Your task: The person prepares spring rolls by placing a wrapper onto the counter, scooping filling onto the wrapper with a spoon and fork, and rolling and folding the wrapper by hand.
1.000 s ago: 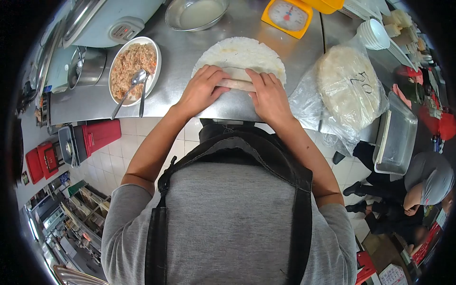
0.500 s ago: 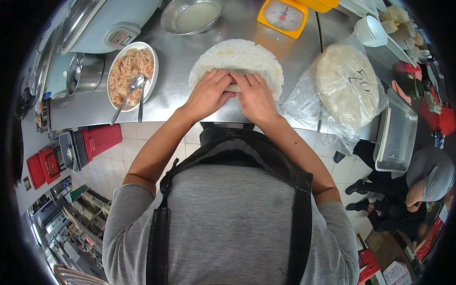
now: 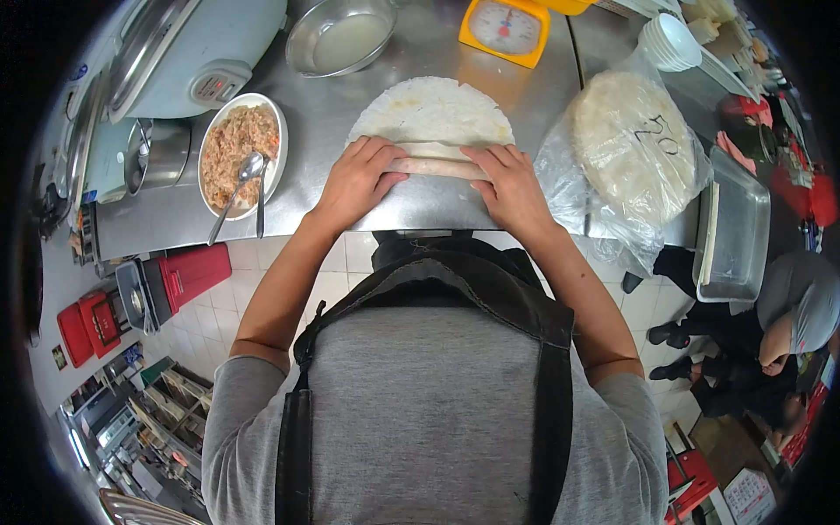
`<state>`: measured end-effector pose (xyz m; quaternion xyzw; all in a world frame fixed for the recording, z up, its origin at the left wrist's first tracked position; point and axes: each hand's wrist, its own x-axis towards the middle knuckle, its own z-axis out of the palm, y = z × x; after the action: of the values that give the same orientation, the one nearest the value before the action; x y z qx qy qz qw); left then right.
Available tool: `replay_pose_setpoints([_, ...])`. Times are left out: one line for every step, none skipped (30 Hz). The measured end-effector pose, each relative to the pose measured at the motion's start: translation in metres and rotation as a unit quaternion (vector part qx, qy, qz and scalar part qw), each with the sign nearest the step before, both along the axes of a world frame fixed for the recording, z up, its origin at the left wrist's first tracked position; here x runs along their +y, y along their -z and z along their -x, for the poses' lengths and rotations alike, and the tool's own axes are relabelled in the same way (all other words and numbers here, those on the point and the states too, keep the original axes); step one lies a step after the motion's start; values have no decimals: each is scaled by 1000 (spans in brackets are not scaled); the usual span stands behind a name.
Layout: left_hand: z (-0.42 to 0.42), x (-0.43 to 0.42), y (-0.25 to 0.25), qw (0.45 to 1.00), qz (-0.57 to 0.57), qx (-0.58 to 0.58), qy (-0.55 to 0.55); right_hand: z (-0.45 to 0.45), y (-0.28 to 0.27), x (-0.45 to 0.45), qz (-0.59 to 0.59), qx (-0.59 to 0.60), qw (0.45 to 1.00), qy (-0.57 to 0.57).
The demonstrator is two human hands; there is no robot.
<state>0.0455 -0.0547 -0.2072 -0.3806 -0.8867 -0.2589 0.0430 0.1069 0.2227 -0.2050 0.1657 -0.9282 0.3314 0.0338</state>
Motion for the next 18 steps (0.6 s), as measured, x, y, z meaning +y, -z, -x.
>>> replay_pose_setpoints([0,0,-1,1000,0,-3,2,0,1,3,3,-12,1000,-1])
replay_pose_setpoints([1,0,-1,1000,2,-7,2,-1,1,4,-2,-10,1000,2])
replay_pose_setpoints([1,0,-1,1000,4,-11,3,-2,-2,3,-6,-8,1000,4])
replay_pose_setpoints([1,1,-2,1000,7,-14,2,-2,-3,0,-11,-5,1000,6])
replay_pose_setpoints([1,2,-3,1000,8,-8,1,-1,-4,-4,-6,20,1000,10])
replay_pose_setpoints([0,6,-7,1000,9,-3,1,0,-5,-10,-1,44,999,15])
replay_pose_setpoints([-1,11,-9,1000,10,1,-1,0,-4,-13,4,67,998,19])
replay_pose_setpoints([-2,17,-8,1000,2,-9,7,0,-3,-15,5,51,998,21])
replay_pose_setpoints([-4,24,-5,1000,-5,-18,14,1,0,-16,6,34,999,23])
replay_pose_setpoints([-5,30,-2,999,-12,-28,20,2,2,-17,8,17,1000,24])
replay_pose_setpoints([-7,33,0,999,-10,-27,14,1,5,-17,4,20,999,27])
replay_pose_setpoints([-6,31,3,999,-17,-25,16,1,6,-16,0,23,999,29])
replay_pose_setpoints([-5,30,6,999,-24,-23,19,0,8,-15,-4,26,999,31])
replay_pose_setpoints([-3,28,8,999,-32,-20,20,-1,8,-15,-5,18,999,32])
replay_pose_setpoints([-4,29,7,999,-26,-26,17,-2,6,-15,-7,12,999,33])
replay_pose_setpoints([-5,30,5,999,-21,-31,14,-1,3,-16,-9,7,999,34])
replay_pose_setpoints([-6,31,3,999,-15,-36,10,-1,0,-18,-21,26,999,33])
replay_pose_setpoints([-6,34,1,999,-17,-30,12,-1,-4,-22,-32,43,998,32])
